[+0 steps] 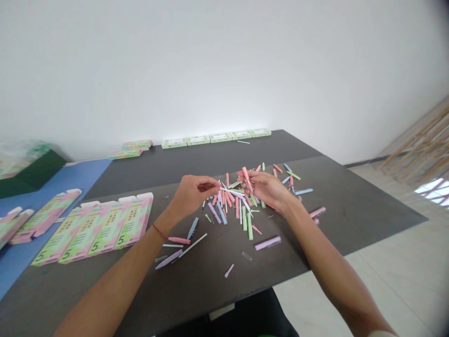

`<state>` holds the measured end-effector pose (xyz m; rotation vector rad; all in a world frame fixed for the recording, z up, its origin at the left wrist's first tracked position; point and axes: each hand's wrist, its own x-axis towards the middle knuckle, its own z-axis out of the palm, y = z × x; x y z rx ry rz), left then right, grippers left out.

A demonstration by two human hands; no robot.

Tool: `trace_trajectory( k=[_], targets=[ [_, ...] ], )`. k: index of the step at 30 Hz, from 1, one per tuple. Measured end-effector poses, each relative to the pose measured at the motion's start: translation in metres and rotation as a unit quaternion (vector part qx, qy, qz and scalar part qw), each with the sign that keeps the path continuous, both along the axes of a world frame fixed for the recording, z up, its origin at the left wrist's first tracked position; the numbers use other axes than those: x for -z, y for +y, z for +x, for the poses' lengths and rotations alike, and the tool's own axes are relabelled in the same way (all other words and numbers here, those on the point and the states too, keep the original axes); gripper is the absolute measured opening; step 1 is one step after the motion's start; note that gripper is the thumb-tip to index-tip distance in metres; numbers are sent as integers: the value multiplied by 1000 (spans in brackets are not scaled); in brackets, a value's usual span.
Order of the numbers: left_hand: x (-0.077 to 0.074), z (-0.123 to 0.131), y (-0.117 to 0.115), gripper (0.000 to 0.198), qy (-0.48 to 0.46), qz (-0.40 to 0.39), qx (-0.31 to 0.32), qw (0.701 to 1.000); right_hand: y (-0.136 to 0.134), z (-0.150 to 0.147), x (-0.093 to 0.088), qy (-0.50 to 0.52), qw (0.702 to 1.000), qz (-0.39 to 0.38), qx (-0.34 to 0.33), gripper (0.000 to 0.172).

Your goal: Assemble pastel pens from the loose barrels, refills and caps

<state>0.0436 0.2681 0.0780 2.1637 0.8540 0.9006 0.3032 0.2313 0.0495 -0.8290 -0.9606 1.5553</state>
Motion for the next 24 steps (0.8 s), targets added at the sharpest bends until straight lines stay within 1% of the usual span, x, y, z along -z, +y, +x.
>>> trace_trajectory(
  k=[2,4,5,6,7,9,10,11,12,15,19,22,24],
  targets=[
    [-1,0,0,17,6,-4,7,1000,0,0,3,-27,1000,6,11,26],
    [-1,-1,-1,17,12,-11,18,1000,1,2,10,-114,992,38,29,23],
    [-2,-1,-1,17,16,-17,27,999,2,4,13,-177,981,64,40,22],
    [-2,-2,-1,17,19,-23,37,999,3,7,17,-249,963,94,52,22],
    [-3,-2,-1,16,23,-29,47,998,4,9,20,-324,936,123,66,20],
    [-4,-3,-1,16,28,-33,66,997,6,14,26,-459,868,166,86,15],
    [-4,-4,-1,16,29,-33,71,997,6,15,28,-506,840,175,88,12],
    [-4,-4,-1,16,29,-33,73,996,6,17,30,-537,820,178,81,10],
    [-4,-4,0,16,27,-34,73,996,6,17,32,-554,810,176,69,8],
    [-5,-4,0,16,17,-40,68,997,4,16,35,-565,807,169,39,7],
    [-6,-4,0,17,8,-33,59,998,2,15,37,-572,802,173,19,12],
    [-3,-4,2,17,1,-32,48,998,2,19,32,-576,798,176,12,16],
    [0,-2,3,16,-1,-24,34,999,1,23,25,-569,801,186,17,20]
  ],
)
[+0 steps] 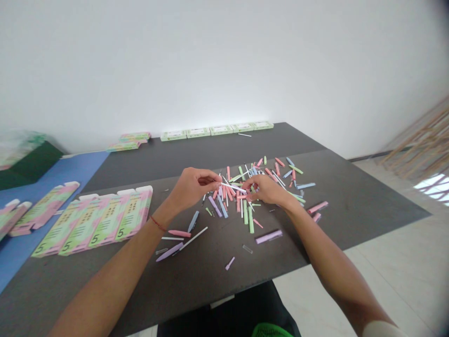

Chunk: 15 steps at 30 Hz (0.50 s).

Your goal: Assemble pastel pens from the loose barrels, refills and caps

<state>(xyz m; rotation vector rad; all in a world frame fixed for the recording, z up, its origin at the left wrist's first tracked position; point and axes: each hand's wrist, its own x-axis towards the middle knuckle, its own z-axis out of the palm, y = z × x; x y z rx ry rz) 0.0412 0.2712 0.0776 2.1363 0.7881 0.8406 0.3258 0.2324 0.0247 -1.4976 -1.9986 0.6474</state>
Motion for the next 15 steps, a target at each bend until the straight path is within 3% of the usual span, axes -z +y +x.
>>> trace_trajectory(
  k=[3,6,11,15],
  targets=[
    [8,6,-3,15,2,21,-23,1000,-5,-3,-15,61,995,80,-2,24],
    [15,16,-12,16,-19,48,-34,998,-12,-17,-25,116,983,139,-45,28],
    [18,25,-23,13,-14,136,-36,990,-16,-39,-15,178,979,52,-86,29],
    [19,24,-20,11,-33,103,-14,994,-15,-45,-9,284,952,-45,-105,32]
  ],
)
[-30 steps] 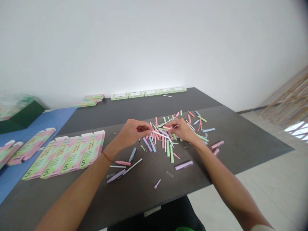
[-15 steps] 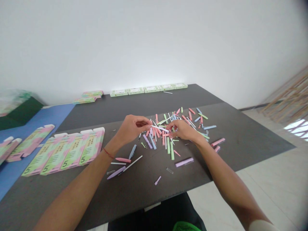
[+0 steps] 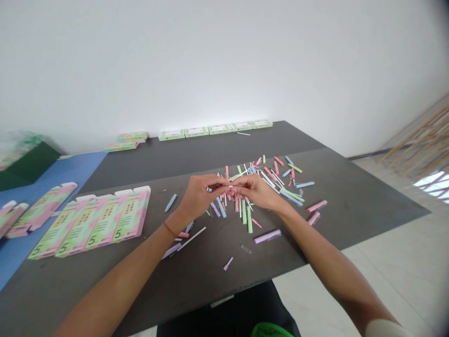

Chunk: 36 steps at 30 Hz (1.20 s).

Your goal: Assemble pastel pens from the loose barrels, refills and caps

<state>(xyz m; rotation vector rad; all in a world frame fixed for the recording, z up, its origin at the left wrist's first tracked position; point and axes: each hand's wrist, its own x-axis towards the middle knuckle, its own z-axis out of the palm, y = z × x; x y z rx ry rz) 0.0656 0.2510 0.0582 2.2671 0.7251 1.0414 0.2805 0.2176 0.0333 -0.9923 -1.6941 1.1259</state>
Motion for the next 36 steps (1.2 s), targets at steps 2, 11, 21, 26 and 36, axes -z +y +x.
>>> trace_trajectory(
  k=[2,11,21,26,36],
  targets=[
    [2,0,3,14,-23,-43,12,999,0,-1,0,33,999,-37,-9,33],
    [21,-12,21,42,141,19,-24,989,5,2,0,73,994,-85,0,40],
    [31,12,46,15,341,262,97,898,20,19,0,116,985,-52,116,46],
    [23,27,59,13,369,300,141,868,22,24,0,130,982,-40,130,43],
    [5,-26,28,26,324,279,-32,903,13,14,-3,92,985,13,148,39]
  ],
)
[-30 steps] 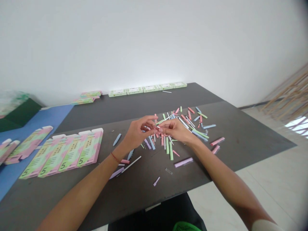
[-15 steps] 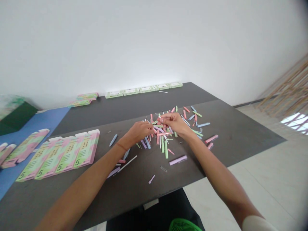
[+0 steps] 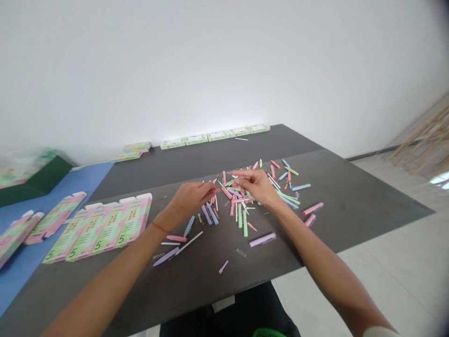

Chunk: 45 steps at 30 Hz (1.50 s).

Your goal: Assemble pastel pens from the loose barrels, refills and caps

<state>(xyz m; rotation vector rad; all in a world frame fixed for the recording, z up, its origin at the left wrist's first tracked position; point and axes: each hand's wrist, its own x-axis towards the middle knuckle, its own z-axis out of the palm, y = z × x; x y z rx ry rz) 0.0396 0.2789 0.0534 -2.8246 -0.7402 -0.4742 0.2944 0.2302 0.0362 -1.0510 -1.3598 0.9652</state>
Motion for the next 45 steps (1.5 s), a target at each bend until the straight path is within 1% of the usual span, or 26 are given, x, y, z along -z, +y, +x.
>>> trace_trajectory(
  k=[2,4,5,7,10,13,16,19,21,26,28,33,35,36,37,39,41,42,45],
  targets=[
    [2,-14,-17,25,-96,-62,-36,993,-8,-9,-3,-59,998,8,-7,37],
    [4,-24,-35,22,-182,-113,-54,975,-17,-19,-6,-109,993,34,-25,34],
    [5,-28,-42,21,-213,-126,-59,967,-22,-25,-8,-124,990,50,-35,34],
    [7,-33,-54,19,-253,-127,-63,957,-30,-35,-11,-143,985,86,-51,33],
    [9,-38,-63,18,-269,-105,-52,956,-38,-45,-12,-157,977,133,-64,30],
    [12,-40,-66,16,-282,-80,-43,955,-43,-51,-11,-161,966,186,-82,29],
    [13,-41,-68,13,-294,-73,-41,952,-46,-54,-12,-165,959,214,-88,29],
    [14,-41,-69,12,-297,-75,-23,952,-50,-56,-13,-164,959,214,-88,29],
    [14,-42,-69,11,-300,-78,-24,950,-51,-56,-14,-163,960,210,-88,29],
    [15,-43,-71,13,-312,-122,-70,940,-50,-56,-14,-159,967,181,-79,29],
    [15,-44,-72,14,-316,-145,-79,934,-50,-55,-14,-158,970,170,-74,28],
    [14,-43,-73,16,-320,-170,-98,927,-49,-52,-16,-156,976,140,-57,28],
    [16,-42,-71,17,-343,-219,-117,906,-48,-51,-16,-136,983,111,-50,28],
    [18,-41,-68,20,-365,-259,-127,885,-48,-50,-16,-124,987,95,-43,28],
    [20,-41,-65,23,-391,-303,-136,858,-47,-50,-16,-113,990,82,-37,27],
    [25,-41,-58,30,-442,-391,-154,793,-46,-49,-15,-97,993,66,-25,27],
    [29,-41,-52,36,-472,-453,-171,737,-45,-49,-14,-94,994,60,-19,26],
    [30,-42,-50,38,-480,-471,-180,718,-45,-49,-14,-94,994,58,-18,26],
    [30,-42,-48,38,-489,-514,-188,680,-45,-49,-14,-94,994,54,-18,25]
  ],
)
